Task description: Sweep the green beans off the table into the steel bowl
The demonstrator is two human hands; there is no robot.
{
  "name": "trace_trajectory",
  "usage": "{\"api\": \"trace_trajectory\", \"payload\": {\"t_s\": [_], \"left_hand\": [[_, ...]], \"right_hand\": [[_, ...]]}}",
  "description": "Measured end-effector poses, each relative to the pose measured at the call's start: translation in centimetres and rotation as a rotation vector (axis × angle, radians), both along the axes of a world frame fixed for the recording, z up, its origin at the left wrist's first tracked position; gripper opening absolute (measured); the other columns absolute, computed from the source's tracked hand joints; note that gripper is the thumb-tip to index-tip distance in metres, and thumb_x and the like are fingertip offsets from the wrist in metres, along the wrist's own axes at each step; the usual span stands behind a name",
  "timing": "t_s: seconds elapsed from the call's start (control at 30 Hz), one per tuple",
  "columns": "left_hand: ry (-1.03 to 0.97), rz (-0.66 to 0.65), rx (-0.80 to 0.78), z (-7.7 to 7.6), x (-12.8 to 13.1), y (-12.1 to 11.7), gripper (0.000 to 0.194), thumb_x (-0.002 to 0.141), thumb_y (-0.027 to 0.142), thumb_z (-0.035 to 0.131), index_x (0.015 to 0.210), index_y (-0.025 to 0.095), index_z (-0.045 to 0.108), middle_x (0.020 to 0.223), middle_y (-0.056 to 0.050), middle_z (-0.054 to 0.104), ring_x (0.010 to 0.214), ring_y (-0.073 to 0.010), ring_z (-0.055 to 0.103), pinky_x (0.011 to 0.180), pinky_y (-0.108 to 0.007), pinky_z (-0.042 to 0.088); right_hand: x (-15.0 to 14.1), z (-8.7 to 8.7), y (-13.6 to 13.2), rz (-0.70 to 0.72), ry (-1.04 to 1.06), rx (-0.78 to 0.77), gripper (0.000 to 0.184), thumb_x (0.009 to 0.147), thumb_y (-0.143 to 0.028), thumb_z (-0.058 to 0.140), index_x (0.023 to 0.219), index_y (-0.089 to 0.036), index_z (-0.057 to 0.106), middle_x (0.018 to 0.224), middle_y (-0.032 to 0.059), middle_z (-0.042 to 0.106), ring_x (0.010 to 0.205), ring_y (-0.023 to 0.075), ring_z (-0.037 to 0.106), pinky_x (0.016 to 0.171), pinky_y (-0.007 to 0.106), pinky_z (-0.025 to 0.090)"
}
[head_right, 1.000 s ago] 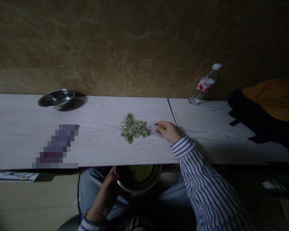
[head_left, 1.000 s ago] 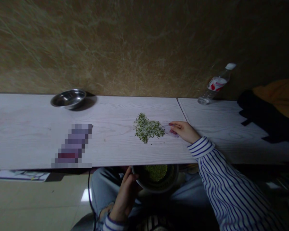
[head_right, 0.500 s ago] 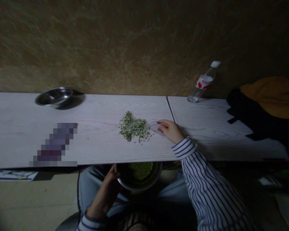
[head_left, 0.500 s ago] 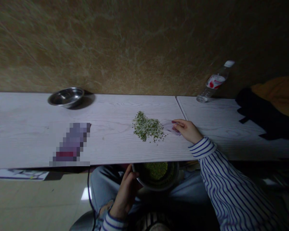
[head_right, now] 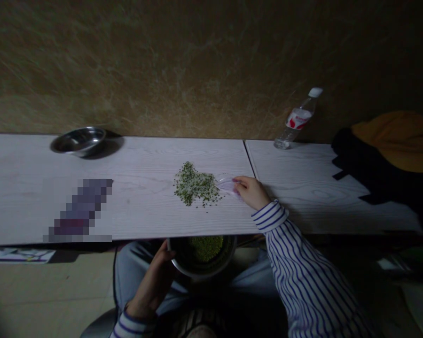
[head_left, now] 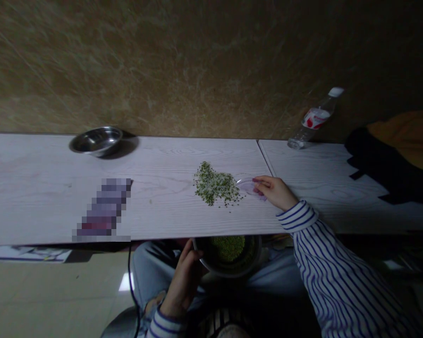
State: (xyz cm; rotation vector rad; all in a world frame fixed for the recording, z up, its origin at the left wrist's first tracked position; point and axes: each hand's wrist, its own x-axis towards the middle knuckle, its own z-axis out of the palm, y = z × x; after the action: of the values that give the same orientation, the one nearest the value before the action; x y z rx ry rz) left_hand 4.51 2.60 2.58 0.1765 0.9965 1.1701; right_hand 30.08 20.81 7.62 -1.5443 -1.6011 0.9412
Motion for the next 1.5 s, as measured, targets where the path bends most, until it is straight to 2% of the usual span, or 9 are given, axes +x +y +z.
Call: {"api": "trace_trajectory", "payload": {"t_s": [0.27,0.5,0.63,0.8,1.0,1.23,1.5], "left_hand": [[0.015,-0.011,-0.019,-0.2,0.0,-0.2,0.046,0.073,0.02,0.065,0.119,0.022,0.062,0.116,-0.006,0.069,0.108,-0.0284,0.062,0.084,-0.037,0.052],[-0.018,-0.008,0.003,-0.5,0.1,-0.1,0.048,0.069,0.02,0.066,0.117,0.024,0.064,0.115,-0.006,0.069,0.112,-0.0312,0.061,0.086,-0.04,0.052],[-0.002,-0.019,0.013,-0.4,0.1,-0.3,0.047,0.069,0.022,0.067,0.116,0.024,0.065,0.117,-0.006,0.069,0.111,-0.0308,0.062,0.086,-0.04,0.052],[-0.014,-0.031,0.01,-0.3,0.1,-0.5,0.048,0.07,0.021,0.067,0.118,0.023,0.063,0.12,-0.007,0.068,0.113,-0.0307,0.06,0.085,-0.039,0.053],[-0.015,-0.032,0.025,-0.4,0.2,-0.5,0.046,0.072,0.019,0.065,0.118,0.023,0.063,0.115,-0.006,0.069,0.109,-0.0284,0.062,0.086,-0.038,0.053],[-0.018,-0.044,0.028,-0.8,0.1,-0.4,0.045,0.073,0.02,0.065,0.118,0.024,0.062,0.109,-0.004,0.07,0.103,-0.0262,0.064,0.084,-0.037,0.053],[-0.017,-0.038,-0.004,-1.0,0.3,-0.5,0.046,0.069,0.02,0.067,0.115,0.024,0.064,0.112,-0.004,0.067,0.102,-0.0245,0.062,0.08,-0.034,0.053]], "right_hand": [[-1.0,0.7,-2.3,0.101,0.025,-0.105,0.02,0.08,-0.015,0.063,0.098,-0.015,0.073,0.074,0.0067,0.075,0.069,0.0184,0.071,0.063,0.028,0.058],[-1.6,1.2,-4.1,0.179,0.024,-0.095,0.022,0.081,-0.017,0.061,0.099,-0.016,0.074,0.08,0.0066,0.076,0.071,0.0187,0.072,0.068,0.029,0.059],[-0.7,1.5,-4.2,0.128,0.021,-0.027,0.024,0.081,-0.02,0.06,0.101,-0.015,0.073,0.082,0.0075,0.076,0.072,0.0189,0.072,0.067,0.03,0.06],[0.2,0.9,-4.2,0.031,0.021,-0.015,0.024,0.08,-0.017,0.059,0.099,-0.015,0.072,0.08,0.0079,0.077,0.071,0.0189,0.072,0.067,0.03,0.06],[-0.4,0.4,-5.3,0.062,0.017,-0.041,0.022,0.079,-0.019,0.061,0.097,-0.016,0.073,0.078,0.0066,0.076,0.068,0.0186,0.072,0.062,0.029,0.06],[-0.9,1.2,-7.0,0.115,0.021,-0.069,0.023,0.078,-0.023,0.062,0.097,-0.016,0.073,0.08,0.008,0.077,0.069,0.0191,0.072,0.063,0.029,0.059],[0.4,1.4,-7.3,0.025,0.013,-0.083,0.026,0.078,-0.027,0.063,0.098,-0.015,0.071,0.083,0.0101,0.077,0.075,0.0216,0.073,0.069,0.033,0.061]]}}
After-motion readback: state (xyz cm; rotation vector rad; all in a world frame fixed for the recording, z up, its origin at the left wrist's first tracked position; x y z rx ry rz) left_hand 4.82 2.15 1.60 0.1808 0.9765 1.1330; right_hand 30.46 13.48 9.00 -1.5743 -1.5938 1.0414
